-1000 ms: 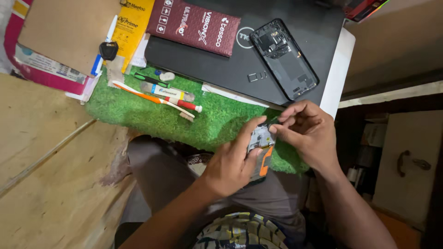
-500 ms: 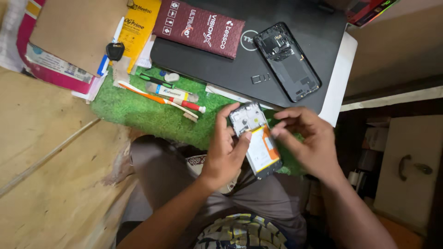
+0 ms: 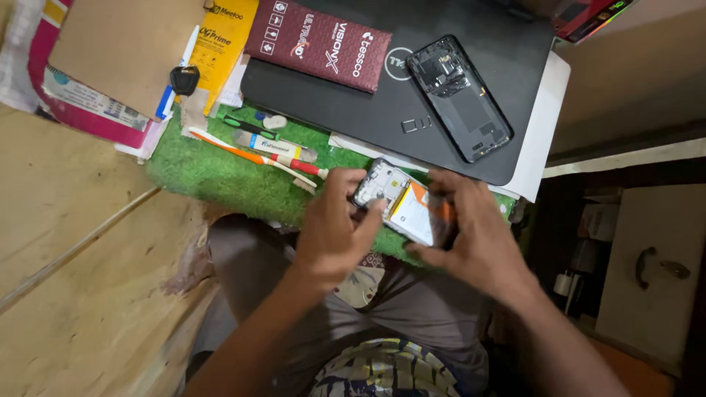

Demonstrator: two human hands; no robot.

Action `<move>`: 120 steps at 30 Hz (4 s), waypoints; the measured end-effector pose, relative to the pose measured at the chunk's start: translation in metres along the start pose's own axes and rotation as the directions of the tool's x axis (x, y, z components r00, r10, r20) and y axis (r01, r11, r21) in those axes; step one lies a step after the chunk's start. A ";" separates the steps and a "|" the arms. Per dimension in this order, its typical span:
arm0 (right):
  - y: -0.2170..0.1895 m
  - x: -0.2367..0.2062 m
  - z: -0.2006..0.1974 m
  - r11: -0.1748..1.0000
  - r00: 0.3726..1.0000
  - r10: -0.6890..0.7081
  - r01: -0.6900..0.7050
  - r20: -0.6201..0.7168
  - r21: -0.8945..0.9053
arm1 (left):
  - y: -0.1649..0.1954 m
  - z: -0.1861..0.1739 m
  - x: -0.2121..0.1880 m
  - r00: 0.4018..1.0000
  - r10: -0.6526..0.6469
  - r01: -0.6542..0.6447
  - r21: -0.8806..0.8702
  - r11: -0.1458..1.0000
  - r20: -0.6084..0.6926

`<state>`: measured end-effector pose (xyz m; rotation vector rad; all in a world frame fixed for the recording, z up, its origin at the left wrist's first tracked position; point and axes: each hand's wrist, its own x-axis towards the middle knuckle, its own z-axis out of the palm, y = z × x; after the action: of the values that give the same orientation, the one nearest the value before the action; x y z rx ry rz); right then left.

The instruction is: The person sits at a workbench and pries the back cover off a smartphone, then works on the exposed internals, peeling the battery and using a small red tool on the phone components. The removed cover and small parts rest on a laptop beside the work mat.

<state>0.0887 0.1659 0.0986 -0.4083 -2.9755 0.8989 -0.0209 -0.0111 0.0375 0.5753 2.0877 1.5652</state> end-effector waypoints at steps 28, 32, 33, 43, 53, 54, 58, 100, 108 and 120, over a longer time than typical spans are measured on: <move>0.005 -0.004 -0.004 0.997 0.998 -0.056 0.056 0.004 -0.059 | -0.002 -0.009 0.011 0.870 0.492 -0.413 0.591 0.693 0.032; 0.003 -0.004 -0.005 0.994 0.995 -0.097 0.096 0.002 -0.043 | 0.001 -0.014 0.012 0.888 0.460 -0.410 0.457 0.790 0.002; 0.003 -0.004 -0.005 0.995 0.995 -0.100 0.100 0.002 -0.029 | 0.002 -0.015 0.012 0.895 0.447 -0.406 0.424 0.810 0.002; -0.003 -0.003 0.009 0.949 0.885 -0.311 0.306 -0.346 -0.071 | -0.005 0.011 0.001 0.984 0.032 0.098 -0.679 0.727 0.176; -0.015 0.008 0.021 0.890 0.831 -0.403 0.454 -0.384 0.049 | -0.022 0.018 -0.019 0.977 -0.099 0.212 -0.835 0.509 0.187; -0.016 0.010 0.021 0.886 0.826 -0.415 0.462 -0.381 0.036 | -0.023 0.017 -0.019 0.980 -0.095 0.200 -0.835 0.513 0.177; -0.014 0.011 0.026 0.880 0.829 -0.384 0.462 -0.406 0.111 | -0.021 0.011 -0.023 0.986 -0.044 0.157 -0.828 0.539 0.159; -0.010 0.040 0.038 0.983 0.962 -0.181 0.169 -0.206 -0.074 | 0.007 -0.018 -0.017 0.968 0.251 -0.247 0.190 0.950 0.005; -0.013 0.039 0.037 0.983 0.959 -0.181 0.172 -0.218 -0.062 | 0.008 -0.019 -0.016 0.961 0.276 -0.271 0.181 0.945 -0.005; -0.012 0.038 0.038 0.942 0.924 -0.297 0.242 -0.242 -0.231 | 0.008 -0.017 -0.018 0.958 0.285 -0.277 0.211 0.937 -0.009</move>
<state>0.0463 0.1452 0.0708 -0.1030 -2.7755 0.4778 -0.0166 -0.0326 0.0511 0.9623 2.2976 1.5237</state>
